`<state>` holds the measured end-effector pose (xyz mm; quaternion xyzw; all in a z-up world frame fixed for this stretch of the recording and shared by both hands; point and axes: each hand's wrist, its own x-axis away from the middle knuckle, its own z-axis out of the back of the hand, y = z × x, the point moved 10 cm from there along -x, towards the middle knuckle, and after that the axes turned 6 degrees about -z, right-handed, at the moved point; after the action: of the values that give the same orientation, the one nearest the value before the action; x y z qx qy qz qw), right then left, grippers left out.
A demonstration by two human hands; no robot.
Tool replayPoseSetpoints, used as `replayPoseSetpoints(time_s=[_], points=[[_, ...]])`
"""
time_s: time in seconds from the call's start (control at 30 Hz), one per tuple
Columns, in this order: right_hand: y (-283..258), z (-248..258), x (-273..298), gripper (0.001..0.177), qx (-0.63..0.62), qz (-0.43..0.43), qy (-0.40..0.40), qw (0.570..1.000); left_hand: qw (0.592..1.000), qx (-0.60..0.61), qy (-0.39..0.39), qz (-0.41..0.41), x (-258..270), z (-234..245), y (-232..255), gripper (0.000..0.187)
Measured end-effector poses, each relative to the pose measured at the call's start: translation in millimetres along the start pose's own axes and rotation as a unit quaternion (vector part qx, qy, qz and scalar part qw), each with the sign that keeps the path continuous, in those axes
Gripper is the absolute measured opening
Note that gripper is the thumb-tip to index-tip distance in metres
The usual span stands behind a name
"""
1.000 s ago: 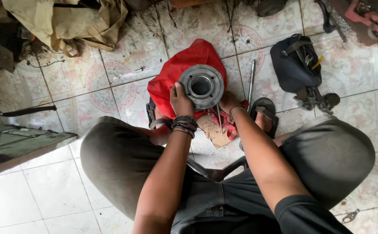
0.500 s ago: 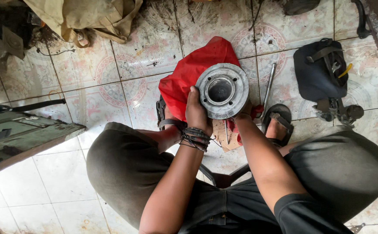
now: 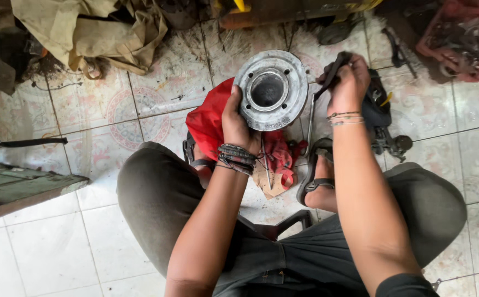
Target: The person sits on the floor and cleans a circular metal mechanical part using a metal rod and a cloth. They scrape the inner surface with the rod and wipe the part with the cloth.
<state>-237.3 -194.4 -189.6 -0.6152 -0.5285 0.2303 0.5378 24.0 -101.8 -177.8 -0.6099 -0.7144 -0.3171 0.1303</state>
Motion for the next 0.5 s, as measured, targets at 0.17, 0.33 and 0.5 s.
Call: replayPoseSetpoints(time_s=[0.17, 0.33, 0.5], points=[[-176, -66, 85, 0.022, 0.122, 0.139, -0.147, 0.972, 0.996, -0.027, -0.066, 0.052, 41, -67, 3, 0.038], [-230, -100, 159, 0.023, 0.184, 0.163, -0.234, 0.941, 0.990, -0.068, -0.116, 0.041, 68, -115, 11, 0.043], [-232, -104, 199, 0.015, 0.286, 0.296, -0.204, 0.888, 0.965, -0.224, -0.134, -0.037, 73, -117, 16, 0.043]])
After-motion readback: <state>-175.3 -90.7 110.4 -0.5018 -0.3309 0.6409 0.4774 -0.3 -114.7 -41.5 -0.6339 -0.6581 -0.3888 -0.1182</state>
